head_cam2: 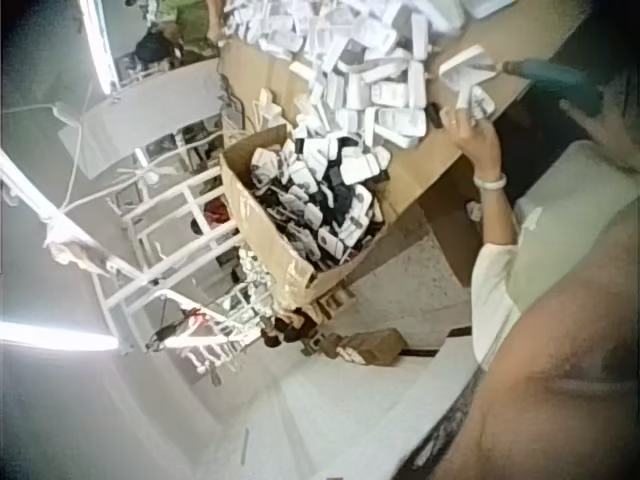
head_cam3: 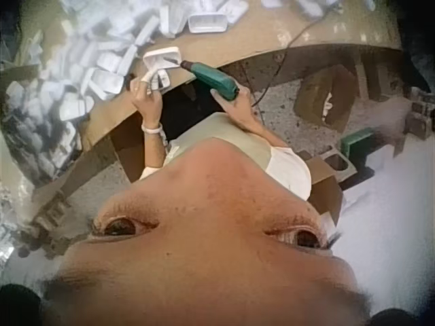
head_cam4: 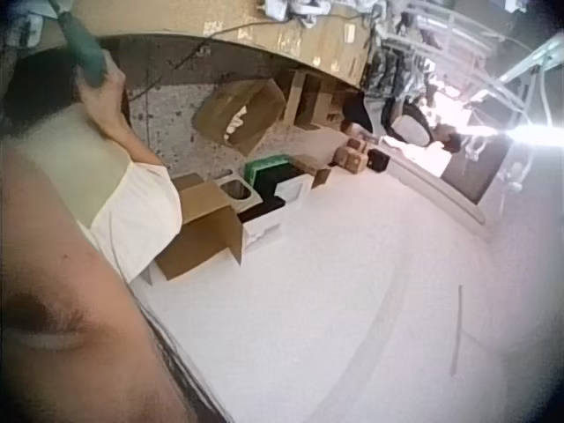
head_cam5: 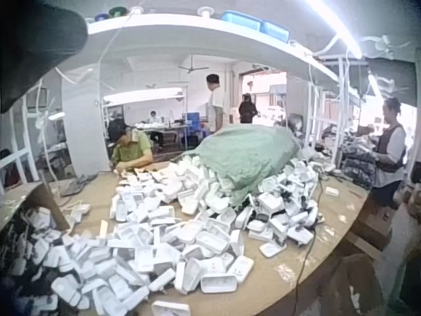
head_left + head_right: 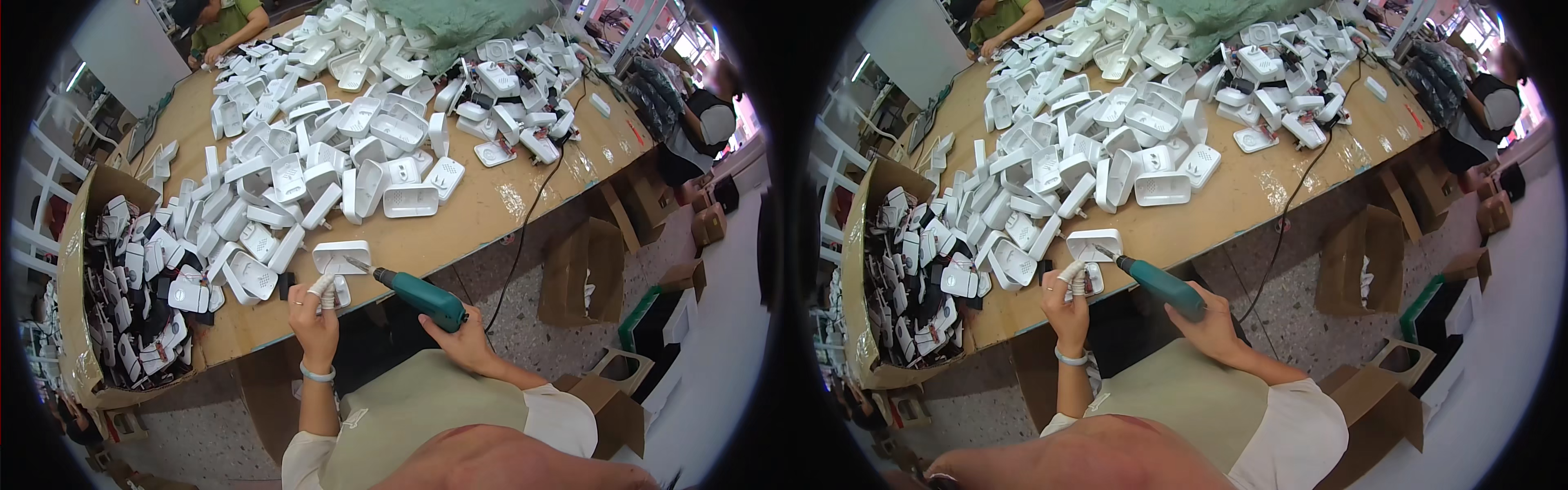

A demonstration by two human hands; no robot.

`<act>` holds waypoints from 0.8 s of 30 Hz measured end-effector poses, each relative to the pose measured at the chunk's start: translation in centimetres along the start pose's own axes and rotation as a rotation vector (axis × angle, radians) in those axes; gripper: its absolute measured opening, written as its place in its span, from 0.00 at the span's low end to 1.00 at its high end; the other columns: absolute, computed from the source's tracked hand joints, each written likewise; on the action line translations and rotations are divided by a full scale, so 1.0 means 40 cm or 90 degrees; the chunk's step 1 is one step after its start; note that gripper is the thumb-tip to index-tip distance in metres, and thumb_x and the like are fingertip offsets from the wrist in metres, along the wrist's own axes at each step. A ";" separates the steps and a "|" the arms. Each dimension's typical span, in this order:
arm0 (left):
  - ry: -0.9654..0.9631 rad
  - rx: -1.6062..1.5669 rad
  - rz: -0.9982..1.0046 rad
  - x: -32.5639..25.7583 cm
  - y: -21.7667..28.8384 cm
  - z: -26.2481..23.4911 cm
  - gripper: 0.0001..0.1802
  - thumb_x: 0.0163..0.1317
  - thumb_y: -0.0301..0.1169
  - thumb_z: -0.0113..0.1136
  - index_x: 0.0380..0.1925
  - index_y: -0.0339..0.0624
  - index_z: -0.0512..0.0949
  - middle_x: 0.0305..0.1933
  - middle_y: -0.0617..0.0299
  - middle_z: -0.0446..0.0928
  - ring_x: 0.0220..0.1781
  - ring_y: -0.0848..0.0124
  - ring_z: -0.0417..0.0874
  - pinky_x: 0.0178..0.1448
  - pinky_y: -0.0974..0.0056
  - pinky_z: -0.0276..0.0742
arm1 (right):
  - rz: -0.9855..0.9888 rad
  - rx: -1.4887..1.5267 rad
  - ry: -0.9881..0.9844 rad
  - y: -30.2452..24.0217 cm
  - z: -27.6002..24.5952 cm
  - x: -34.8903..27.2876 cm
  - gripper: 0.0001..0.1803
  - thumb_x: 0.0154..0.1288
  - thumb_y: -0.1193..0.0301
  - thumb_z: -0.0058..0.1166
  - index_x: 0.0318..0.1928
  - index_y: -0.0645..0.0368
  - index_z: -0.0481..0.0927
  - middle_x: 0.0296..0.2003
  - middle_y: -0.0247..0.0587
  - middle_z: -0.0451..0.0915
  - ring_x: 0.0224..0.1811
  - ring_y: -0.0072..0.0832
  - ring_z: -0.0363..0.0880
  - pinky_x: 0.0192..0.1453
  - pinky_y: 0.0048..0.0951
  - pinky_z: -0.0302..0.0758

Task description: Assembling small white plastic components by using a handheld heat tool to weld or secure parts.

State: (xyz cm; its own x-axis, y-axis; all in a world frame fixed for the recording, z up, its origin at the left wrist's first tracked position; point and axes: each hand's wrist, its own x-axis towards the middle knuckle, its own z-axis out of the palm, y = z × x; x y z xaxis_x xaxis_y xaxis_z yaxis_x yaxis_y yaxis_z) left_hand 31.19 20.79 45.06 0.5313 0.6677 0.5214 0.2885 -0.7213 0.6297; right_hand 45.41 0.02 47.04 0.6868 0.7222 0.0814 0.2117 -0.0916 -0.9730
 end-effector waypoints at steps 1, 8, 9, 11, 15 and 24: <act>0.006 -0.003 0.002 0.003 0.001 0.003 0.09 0.63 0.21 0.65 0.43 0.35 0.86 0.37 0.53 0.81 0.42 0.55 0.78 0.47 0.54 0.75 | 0.023 0.002 -0.006 0.007 -0.002 -0.005 0.12 0.64 0.77 0.65 0.47 0.63 0.81 0.29 0.39 0.78 0.31 0.22 0.73 0.40 0.25 0.75; 0.031 -0.108 -0.027 -0.004 -0.001 0.016 0.15 0.64 0.21 0.65 0.51 0.36 0.84 0.40 0.50 0.82 0.40 0.56 0.83 0.46 0.57 0.80 | 0.012 -0.028 0.001 -0.006 -0.005 -0.005 0.11 0.64 0.77 0.65 0.46 0.63 0.81 0.29 0.38 0.78 0.31 0.21 0.74 0.40 0.25 0.75; 0.035 -0.126 -0.031 -0.012 -0.006 0.017 0.16 0.64 0.20 0.64 0.53 0.37 0.83 0.42 0.50 0.83 0.39 0.57 0.84 0.46 0.58 0.80 | 0.014 -0.036 0.005 -0.007 -0.006 -0.008 0.11 0.64 0.77 0.65 0.46 0.63 0.81 0.29 0.38 0.78 0.31 0.21 0.74 0.40 0.25 0.75; 0.034 -0.093 -0.010 -0.022 -0.019 0.018 0.16 0.64 0.19 0.63 0.52 0.37 0.83 0.42 0.51 0.82 0.40 0.58 0.84 0.45 0.59 0.80 | 0.012 -0.042 0.007 -0.005 -0.004 -0.013 0.11 0.64 0.77 0.65 0.46 0.63 0.81 0.29 0.37 0.78 0.31 0.20 0.74 0.40 0.25 0.74; 0.063 -0.053 -0.003 -0.015 0.008 0.008 0.15 0.64 0.17 0.60 0.50 0.37 0.85 0.44 0.53 0.78 0.40 0.61 0.83 0.44 0.61 0.80 | 0.037 -0.030 0.005 -0.005 0.000 -0.016 0.11 0.63 0.75 0.66 0.45 0.63 0.81 0.28 0.37 0.79 0.31 0.18 0.74 0.40 0.26 0.75; 0.033 0.056 -0.029 0.049 -0.029 0.055 0.10 0.62 0.22 0.64 0.44 0.38 0.83 0.35 0.54 0.78 0.32 0.60 0.80 0.38 0.59 0.77 | 0.042 -0.043 0.067 0.050 0.025 -0.011 0.09 0.64 0.75 0.67 0.40 0.65 0.80 0.28 0.34 0.79 0.31 0.17 0.72 0.36 0.24 0.71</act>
State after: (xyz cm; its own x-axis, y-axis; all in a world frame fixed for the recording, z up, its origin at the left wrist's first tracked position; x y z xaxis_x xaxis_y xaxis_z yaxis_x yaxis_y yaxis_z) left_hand 33.64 22.54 44.08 0.4745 0.7073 0.5240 0.3820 -0.7017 0.6013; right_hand 44.83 0.23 44.85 0.7689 0.6379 0.0430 0.2069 -0.1846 -0.9608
